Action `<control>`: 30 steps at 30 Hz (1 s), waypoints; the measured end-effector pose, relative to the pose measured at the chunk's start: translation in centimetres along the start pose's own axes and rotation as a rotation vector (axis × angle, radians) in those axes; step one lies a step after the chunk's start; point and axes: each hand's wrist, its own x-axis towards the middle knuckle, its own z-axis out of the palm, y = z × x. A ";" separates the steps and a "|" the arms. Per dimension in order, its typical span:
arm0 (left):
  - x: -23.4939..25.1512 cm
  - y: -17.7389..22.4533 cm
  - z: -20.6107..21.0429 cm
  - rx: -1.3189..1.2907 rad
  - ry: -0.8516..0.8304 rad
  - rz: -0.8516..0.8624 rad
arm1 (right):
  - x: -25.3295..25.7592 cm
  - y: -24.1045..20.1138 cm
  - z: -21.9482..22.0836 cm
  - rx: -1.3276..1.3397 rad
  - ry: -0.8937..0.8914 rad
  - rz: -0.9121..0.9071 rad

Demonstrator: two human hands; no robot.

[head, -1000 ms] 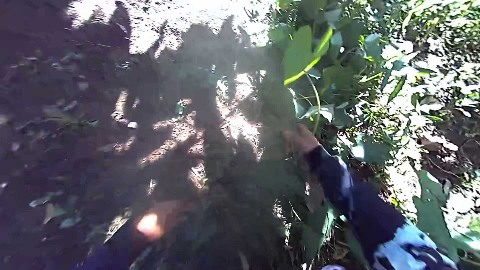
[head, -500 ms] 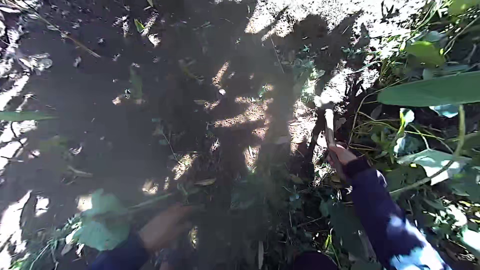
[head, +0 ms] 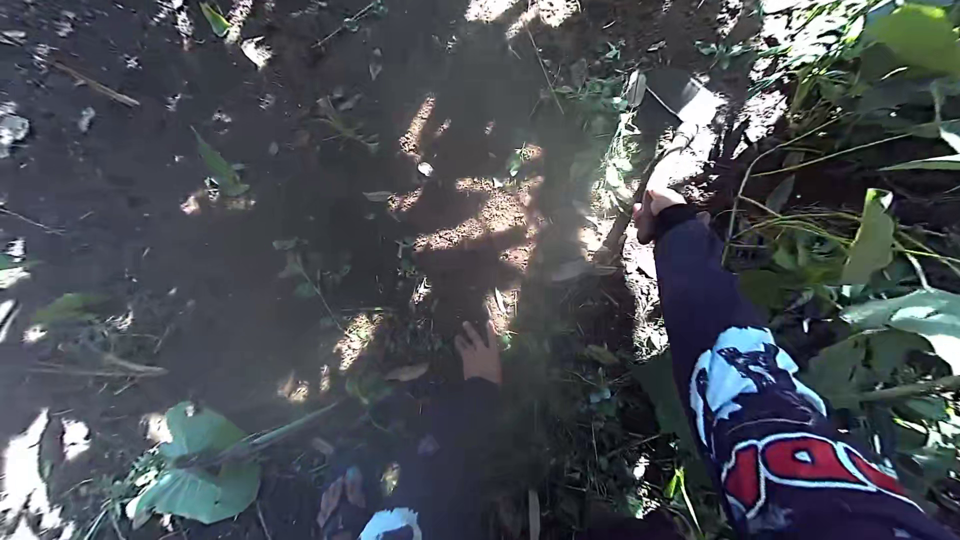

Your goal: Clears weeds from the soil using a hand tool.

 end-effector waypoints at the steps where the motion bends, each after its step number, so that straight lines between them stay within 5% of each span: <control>1: 0.1 -0.2 0.1 0.004 0.001 0.003 | 0.0 0.5 1.8 -0.061 -0.026 0.004; 4: 0.0 -0.6 0.4 0.014 -0.002 0.002 | -1.7 5.3 2.1 -0.338 -0.156 -0.053; 7: -0.1 -0.7 0.5 -0.004 0.023 0.016 | -11.0 10.9 -4.0 -0.540 -0.396 -0.017; 10: 0.3 -0.9 1.2 -0.028 0.069 0.024 | -17.4 11.8 -8.4 -0.475 -0.396 0.100; 15: -0.2 0.3 0.3 -0.024 0.033 -0.011 | -5.8 5.9 -7.5 -0.210 0.047 -0.089; 20: 0.2 0.5 -0.1 0.007 0.008 -0.026 | 3.2 0.3 0.4 -0.032 0.040 -0.095; 25: 0.4 0.2 0.1 0.060 -0.002 -0.025 | -2.6 3.5 4.5 -0.378 -0.209 -0.106; 30: -0.1 -0.5 0.1 -0.007 -0.011 0.031 | -16.0 14.7 -3.5 -0.586 -0.462 0.015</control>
